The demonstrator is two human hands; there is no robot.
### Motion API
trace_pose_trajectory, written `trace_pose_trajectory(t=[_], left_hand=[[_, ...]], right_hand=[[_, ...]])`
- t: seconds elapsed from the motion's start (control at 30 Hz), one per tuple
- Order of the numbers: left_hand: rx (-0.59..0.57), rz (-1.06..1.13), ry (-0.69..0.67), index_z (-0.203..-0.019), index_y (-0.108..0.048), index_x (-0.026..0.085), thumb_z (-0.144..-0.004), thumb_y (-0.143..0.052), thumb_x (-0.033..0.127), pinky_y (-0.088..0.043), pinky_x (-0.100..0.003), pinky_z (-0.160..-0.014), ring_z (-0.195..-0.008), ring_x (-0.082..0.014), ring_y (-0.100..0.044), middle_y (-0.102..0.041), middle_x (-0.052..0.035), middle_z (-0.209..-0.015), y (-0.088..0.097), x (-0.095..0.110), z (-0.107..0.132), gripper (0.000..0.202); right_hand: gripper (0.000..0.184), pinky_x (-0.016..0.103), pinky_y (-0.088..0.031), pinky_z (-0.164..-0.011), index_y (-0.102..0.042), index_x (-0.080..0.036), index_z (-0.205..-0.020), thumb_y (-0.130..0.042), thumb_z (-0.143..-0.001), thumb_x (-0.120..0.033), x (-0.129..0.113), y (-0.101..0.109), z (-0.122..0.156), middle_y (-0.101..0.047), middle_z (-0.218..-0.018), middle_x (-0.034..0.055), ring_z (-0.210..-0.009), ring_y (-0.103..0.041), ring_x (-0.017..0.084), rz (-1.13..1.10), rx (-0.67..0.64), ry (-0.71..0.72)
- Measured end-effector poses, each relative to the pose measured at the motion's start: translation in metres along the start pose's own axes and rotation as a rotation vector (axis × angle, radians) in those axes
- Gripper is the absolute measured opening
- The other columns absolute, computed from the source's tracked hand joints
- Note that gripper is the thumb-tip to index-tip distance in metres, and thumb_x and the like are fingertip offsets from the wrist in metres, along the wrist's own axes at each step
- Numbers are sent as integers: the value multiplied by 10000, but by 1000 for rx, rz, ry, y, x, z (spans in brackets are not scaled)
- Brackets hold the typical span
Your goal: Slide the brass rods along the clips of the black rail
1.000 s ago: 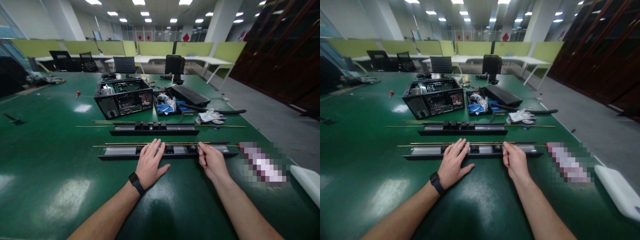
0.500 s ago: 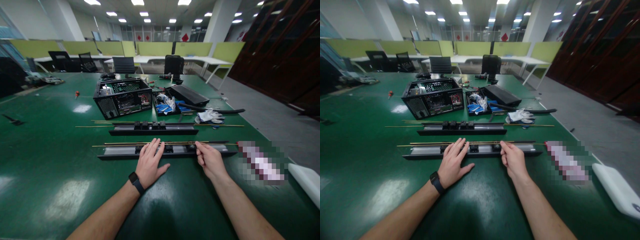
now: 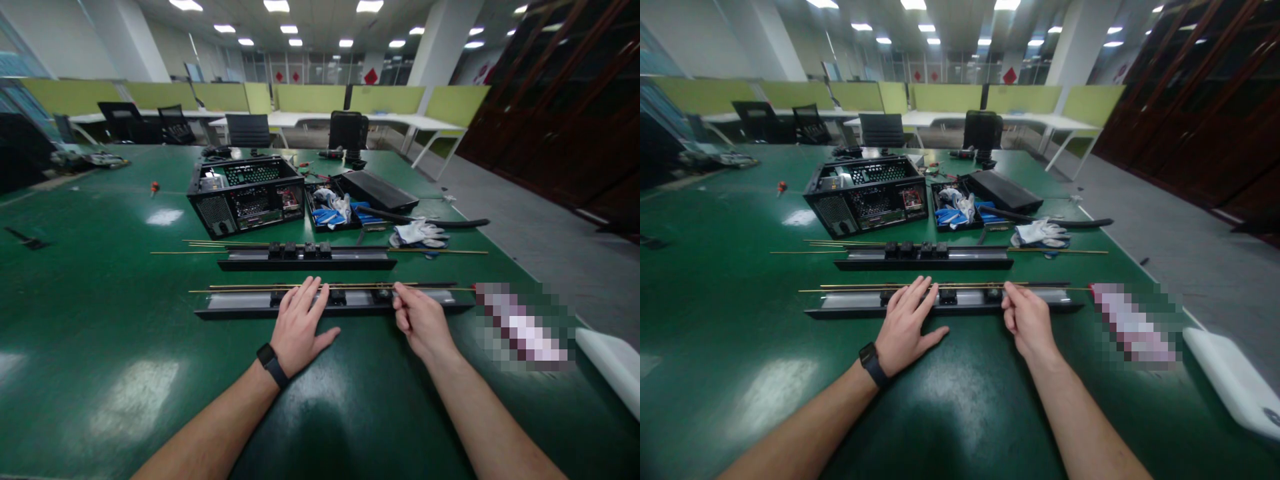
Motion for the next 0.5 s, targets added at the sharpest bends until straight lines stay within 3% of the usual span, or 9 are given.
trace_pose_trajectory(t=[0.5], left_hand=[[4,-4,-11,-1502,-404,174,-891,-614,473,-271,-464,-1181,-1469,-294,-326,-402,-129,-1563,0,1,-1,712]], right_hand=[[386,165,-202,-248,-565,-153,-618,-867,-671,-388,0,-1,0,-545,-513,-19,-283,-374,40,-12,20,-11]])
Point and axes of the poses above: each hand's wrist, its own z-axis away from the middle knuckle, its own y-axis out of the back of the hand, x = y × z, the point moved 5 cm from there along -z, towards the middle knuckle
